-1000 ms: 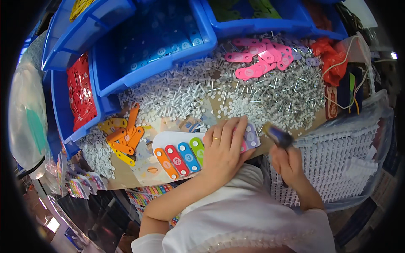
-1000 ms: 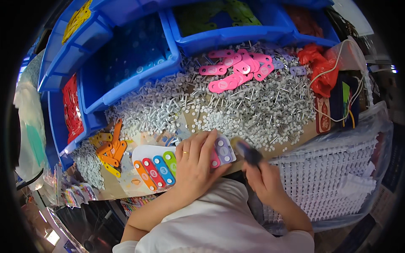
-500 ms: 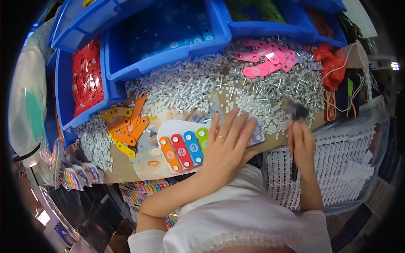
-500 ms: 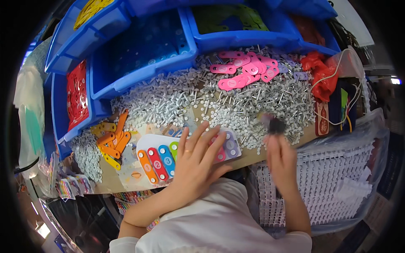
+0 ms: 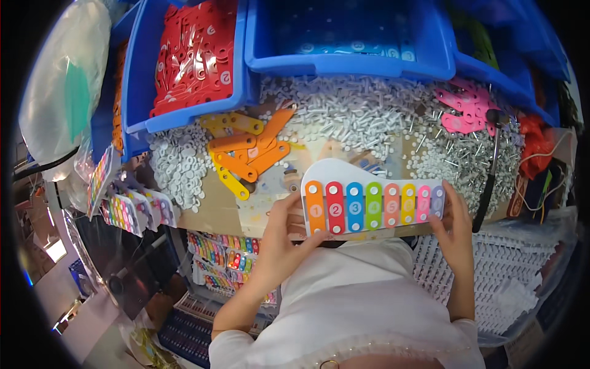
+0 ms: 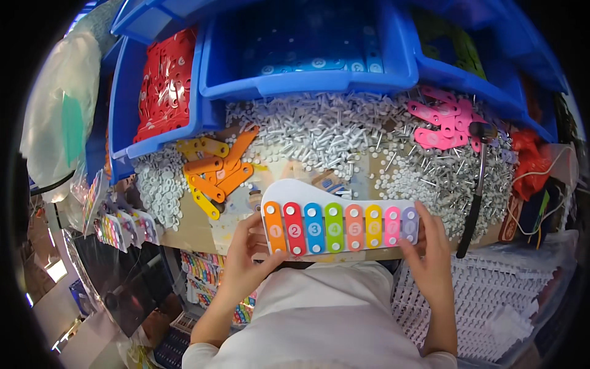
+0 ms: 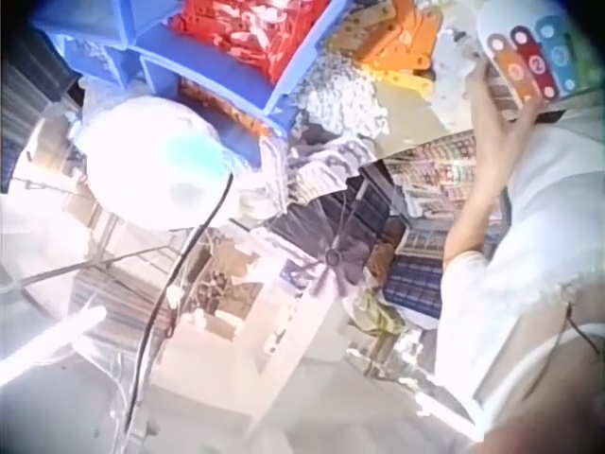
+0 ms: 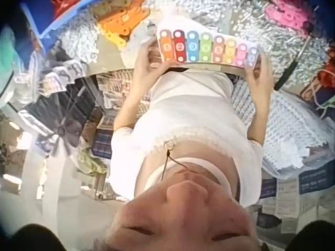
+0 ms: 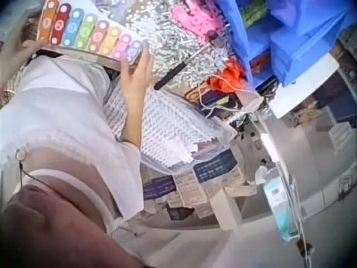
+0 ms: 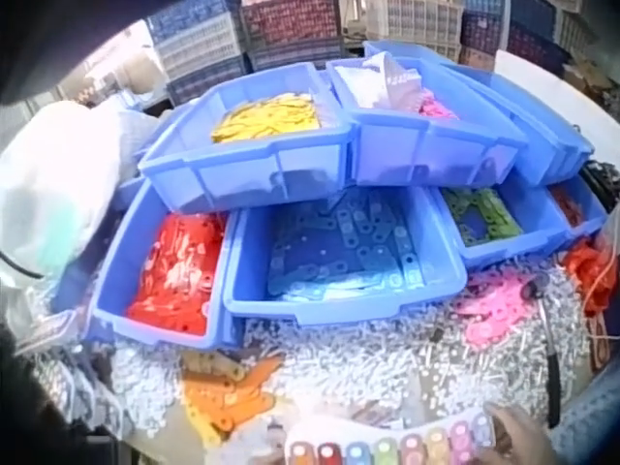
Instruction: Assembling plastic toy xylophones and testing the keys with a mallet in a factory setting.
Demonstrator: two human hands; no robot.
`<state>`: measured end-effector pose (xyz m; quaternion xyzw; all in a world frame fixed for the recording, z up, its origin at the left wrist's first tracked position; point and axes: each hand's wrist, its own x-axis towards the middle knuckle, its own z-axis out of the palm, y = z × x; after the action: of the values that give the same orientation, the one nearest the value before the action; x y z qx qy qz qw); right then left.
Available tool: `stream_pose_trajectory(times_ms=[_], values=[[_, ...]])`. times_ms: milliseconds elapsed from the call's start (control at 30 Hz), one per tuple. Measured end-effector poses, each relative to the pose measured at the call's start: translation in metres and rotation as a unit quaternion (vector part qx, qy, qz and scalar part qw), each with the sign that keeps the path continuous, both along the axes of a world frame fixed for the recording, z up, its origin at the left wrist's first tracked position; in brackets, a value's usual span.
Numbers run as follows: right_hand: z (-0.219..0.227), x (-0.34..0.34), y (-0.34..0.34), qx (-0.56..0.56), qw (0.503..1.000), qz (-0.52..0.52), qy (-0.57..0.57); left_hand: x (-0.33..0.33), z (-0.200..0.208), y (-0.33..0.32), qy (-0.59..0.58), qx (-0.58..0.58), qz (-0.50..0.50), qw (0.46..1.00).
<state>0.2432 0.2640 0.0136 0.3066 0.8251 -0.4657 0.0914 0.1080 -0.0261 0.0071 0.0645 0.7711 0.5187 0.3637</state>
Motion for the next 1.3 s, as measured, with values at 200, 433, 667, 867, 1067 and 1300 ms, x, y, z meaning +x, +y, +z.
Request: stream_pose_trajectory(times_ms=[200, 433, 667, 867, 1067, 1300], values=[[-0.012, 0.007, 0.008, -0.286, 0.953, -0.076, 0.061, 0.006, -0.015, -0.004, -0.106, 0.049, 0.094, 0.989], [-0.012, 0.003, 0.000, -0.137, 0.983, -0.120, -0.017, -0.028, -0.003, -0.010, 0.109, -0.037, 0.012, 0.993], [0.014, -0.004, 0.011, -0.144, 0.985, -0.057, 0.080, -0.016, 0.003, -0.040, 0.156, 0.150, 0.087, 0.972], [-0.049, -0.039, -0.004, -0.155, 0.935, 0.126, 0.293, 0.020, 0.031, -0.078, 0.108, 0.547, 0.169, 0.812], [0.020, -0.129, -0.182, -0.347, 0.828, 0.441, 0.009, 0.093, -0.014, -0.157, 0.001, 0.409, 0.652, 0.638], [0.030, -0.137, -0.253, -0.301, 0.780, 0.549, 0.026, 0.103, -0.019, -0.193, -0.060, 0.326, 0.747, 0.577]])
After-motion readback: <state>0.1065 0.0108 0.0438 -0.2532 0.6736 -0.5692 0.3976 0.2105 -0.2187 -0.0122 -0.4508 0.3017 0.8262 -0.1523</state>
